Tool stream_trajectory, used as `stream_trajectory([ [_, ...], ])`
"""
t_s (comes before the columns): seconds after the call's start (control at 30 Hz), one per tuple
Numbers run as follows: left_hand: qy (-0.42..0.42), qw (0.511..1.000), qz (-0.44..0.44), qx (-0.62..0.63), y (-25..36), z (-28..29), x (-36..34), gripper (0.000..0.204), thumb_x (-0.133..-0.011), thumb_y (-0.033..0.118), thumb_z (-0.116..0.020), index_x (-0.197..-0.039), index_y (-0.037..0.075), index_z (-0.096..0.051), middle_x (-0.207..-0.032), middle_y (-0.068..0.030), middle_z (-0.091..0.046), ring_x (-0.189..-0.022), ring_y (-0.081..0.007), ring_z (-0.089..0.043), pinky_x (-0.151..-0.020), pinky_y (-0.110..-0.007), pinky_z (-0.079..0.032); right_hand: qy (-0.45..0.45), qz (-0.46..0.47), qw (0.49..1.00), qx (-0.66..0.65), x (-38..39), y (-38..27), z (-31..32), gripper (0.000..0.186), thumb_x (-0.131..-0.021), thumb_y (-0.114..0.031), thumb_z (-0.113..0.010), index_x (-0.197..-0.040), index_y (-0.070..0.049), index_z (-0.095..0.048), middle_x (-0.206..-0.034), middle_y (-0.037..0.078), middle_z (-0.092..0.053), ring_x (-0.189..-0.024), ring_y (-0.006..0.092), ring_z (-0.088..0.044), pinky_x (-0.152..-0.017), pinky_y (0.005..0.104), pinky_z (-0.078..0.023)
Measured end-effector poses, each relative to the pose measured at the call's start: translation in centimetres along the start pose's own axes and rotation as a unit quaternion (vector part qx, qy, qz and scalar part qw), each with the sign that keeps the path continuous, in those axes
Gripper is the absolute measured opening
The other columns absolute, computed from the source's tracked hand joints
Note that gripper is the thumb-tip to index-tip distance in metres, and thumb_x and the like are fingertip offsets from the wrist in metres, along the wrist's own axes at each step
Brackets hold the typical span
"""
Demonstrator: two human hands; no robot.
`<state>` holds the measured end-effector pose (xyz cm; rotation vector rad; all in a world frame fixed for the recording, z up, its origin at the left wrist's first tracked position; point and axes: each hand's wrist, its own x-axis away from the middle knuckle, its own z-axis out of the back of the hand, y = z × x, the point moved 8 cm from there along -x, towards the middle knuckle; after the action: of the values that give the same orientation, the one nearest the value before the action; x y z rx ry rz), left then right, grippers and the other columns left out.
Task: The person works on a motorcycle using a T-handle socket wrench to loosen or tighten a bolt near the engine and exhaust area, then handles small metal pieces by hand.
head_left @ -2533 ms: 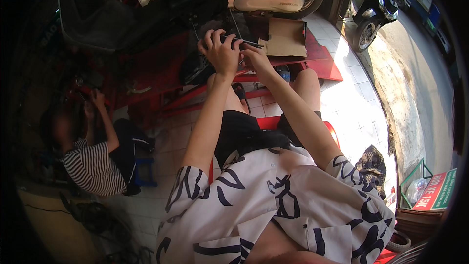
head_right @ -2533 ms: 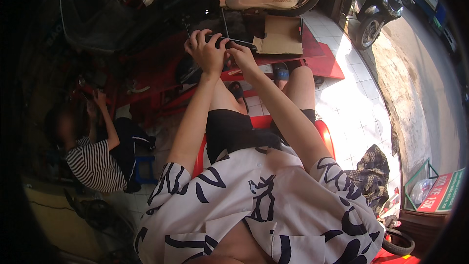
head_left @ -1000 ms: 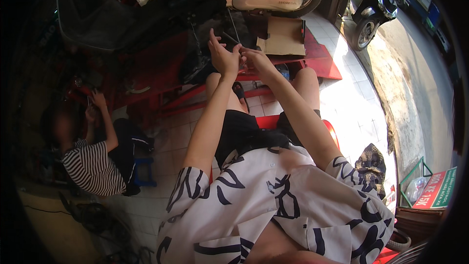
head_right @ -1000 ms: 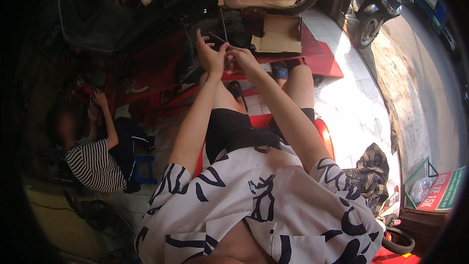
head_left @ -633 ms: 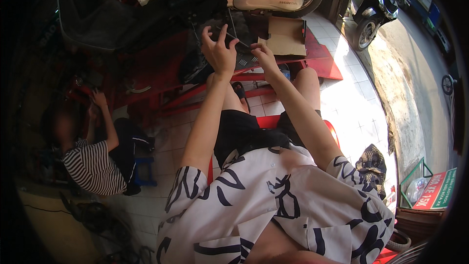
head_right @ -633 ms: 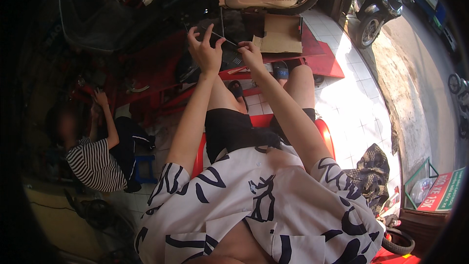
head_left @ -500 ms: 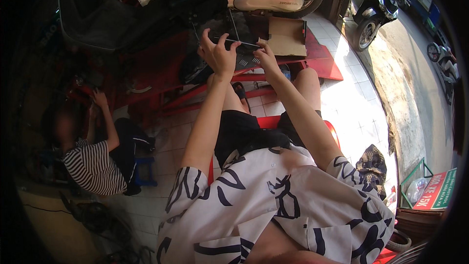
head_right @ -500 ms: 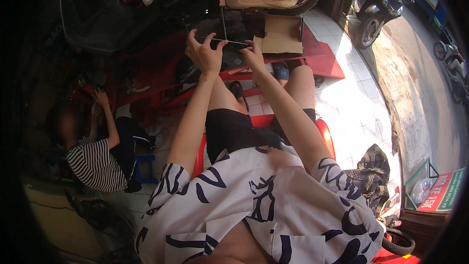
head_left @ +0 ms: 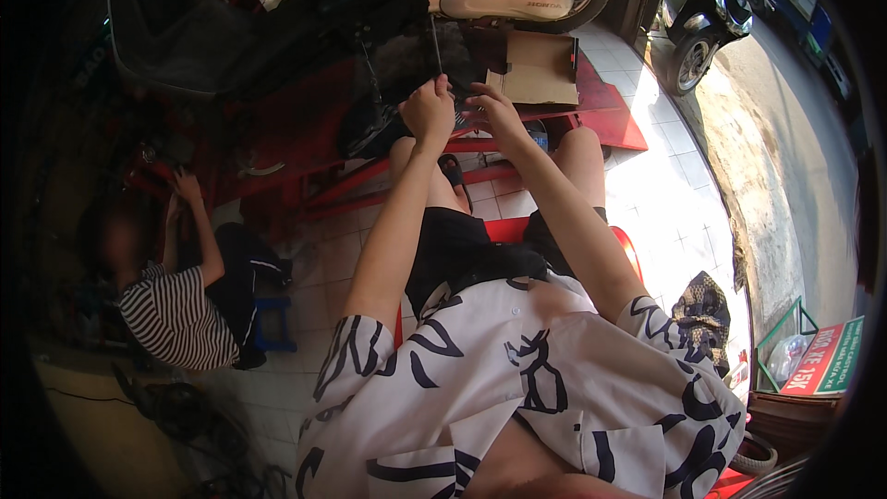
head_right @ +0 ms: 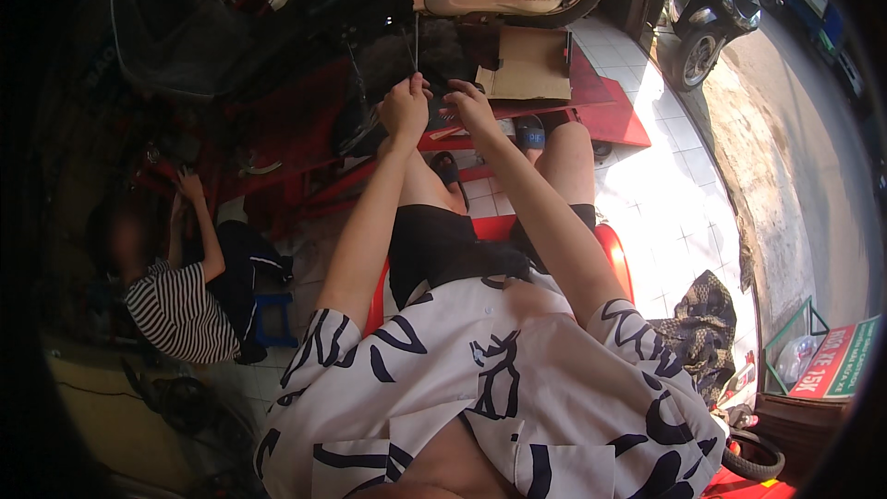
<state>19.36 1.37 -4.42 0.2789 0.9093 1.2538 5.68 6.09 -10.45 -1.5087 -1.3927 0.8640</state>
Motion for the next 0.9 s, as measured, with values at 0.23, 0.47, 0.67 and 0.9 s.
stream_trajectory([
  [0.23, -0.020, 0.986, 0.012, 0.166, -1.9, -2.1, -0.2, 0.038, -0.098, 0.035, -0.045, -0.095, 0.009, -0.073, -0.088, -0.0146, -0.072, -0.086, -0.0355, -0.067, -0.076, -0.043, -0.051, 0.012, 0.166, 0.923, 0.346, -1.9, -0.7, -0.5, 0.047, -0.083, -0.023, -0.059, -0.128, -0.007, -0.057, -0.118, 0.014, -0.059, -0.103, 0.0267, -0.062, -0.085, 0.0358, -0.049],
  [0.47, -0.055, 0.982, 0.002, 0.179, -3.0, -1.9, -0.9, 0.042, -0.091, 0.036, -0.063, -0.118, 0.003, -0.065, -0.106, -0.0166, -0.067, -0.099, -0.0356, -0.065, -0.080, -0.041, -0.050, -0.037, 0.203, 0.839, 0.504, -3.9, -3.8, -5.1, 0.035, -0.073, -0.026, -0.066, -0.098, -0.001, -0.069, -0.086, 0.023, -0.068, -0.087, 0.0383, -0.067, -0.077, 0.0423, -0.052],
  [0.67, 0.259, 0.962, -0.067, 0.056, 2.2, 6.6, 2.0, 0.086, -0.078, 0.038, -0.076, -0.149, 0.017, -0.031, -0.150, -0.0117, -0.027, -0.132, -0.0362, -0.039, -0.103, -0.051, -0.037, -0.055, 0.224, 0.814, 0.533, -5.3, -5.2, -5.5, 0.029, -0.069, -0.020, -0.069, -0.086, 0.003, -0.070, -0.081, 0.025, -0.067, -0.086, 0.0392, -0.067, -0.076, 0.0397, -0.053],
  [0.9, 0.071, 0.915, -0.303, -0.256, 5.2, 5.0, 0.3, 0.034, -0.082, 0.035, -0.069, -0.104, 0.009, -0.068, -0.114, -0.0044, -0.061, -0.130, -0.0230, -0.042, -0.111, -0.055, -0.022, -0.023, 0.184, 0.797, 0.575, -6.1, -4.7, -5.5, 0.036, -0.068, -0.032, -0.069, -0.088, -0.003, -0.073, -0.087, 0.024, -0.068, -0.088, 0.0383, -0.067, -0.081, 0.0422, -0.054],
])
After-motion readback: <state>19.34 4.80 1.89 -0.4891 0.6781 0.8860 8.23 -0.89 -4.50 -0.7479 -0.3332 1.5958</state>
